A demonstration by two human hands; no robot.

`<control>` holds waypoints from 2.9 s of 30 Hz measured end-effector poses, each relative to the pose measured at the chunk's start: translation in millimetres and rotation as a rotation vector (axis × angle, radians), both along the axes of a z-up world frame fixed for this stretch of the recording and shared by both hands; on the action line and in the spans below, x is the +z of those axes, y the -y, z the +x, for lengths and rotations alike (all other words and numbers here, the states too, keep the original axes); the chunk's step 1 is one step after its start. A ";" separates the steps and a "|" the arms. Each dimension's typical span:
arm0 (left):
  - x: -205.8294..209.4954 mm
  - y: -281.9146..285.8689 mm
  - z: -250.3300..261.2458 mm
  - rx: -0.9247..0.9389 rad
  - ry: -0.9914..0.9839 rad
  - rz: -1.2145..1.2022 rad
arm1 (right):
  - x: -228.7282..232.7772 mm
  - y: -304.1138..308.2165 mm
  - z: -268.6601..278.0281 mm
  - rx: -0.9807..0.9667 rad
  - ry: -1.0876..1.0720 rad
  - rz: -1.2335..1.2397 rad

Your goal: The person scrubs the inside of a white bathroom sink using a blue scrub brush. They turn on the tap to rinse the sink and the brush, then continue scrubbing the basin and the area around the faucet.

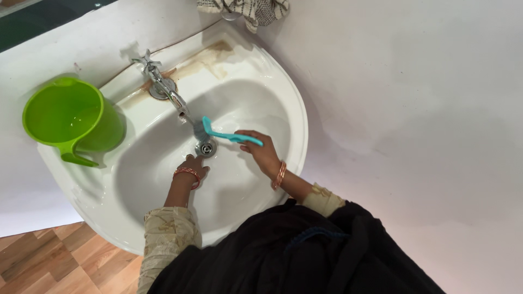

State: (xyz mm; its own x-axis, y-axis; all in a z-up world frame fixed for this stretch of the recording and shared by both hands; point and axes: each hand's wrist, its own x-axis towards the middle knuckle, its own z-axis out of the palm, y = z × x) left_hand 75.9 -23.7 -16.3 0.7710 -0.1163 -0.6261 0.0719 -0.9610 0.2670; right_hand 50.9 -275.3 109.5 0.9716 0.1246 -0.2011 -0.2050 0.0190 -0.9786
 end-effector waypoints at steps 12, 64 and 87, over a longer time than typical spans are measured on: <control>-5.2 -1.8 3.8 -0.001 -0.022 -0.008 | -15.7 -0.6 45.0 -0.216 -0.381 0.418; -26.1 1.3 10.0 -0.052 -0.015 -0.050 | 63.9 -26.1 117.0 0.369 0.984 -0.812; -24.6 -0.5 8.6 -0.053 0.030 -0.053 | 66.8 -25.4 100.9 0.380 0.737 -0.683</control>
State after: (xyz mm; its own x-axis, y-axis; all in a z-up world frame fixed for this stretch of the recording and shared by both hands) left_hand 84.5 -23.2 -40.9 0.7813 -0.1898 -0.5946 0.0126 -0.9476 0.3191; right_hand 151.7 -249.9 176.4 0.8030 0.5276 0.2770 0.5631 -0.5197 -0.6425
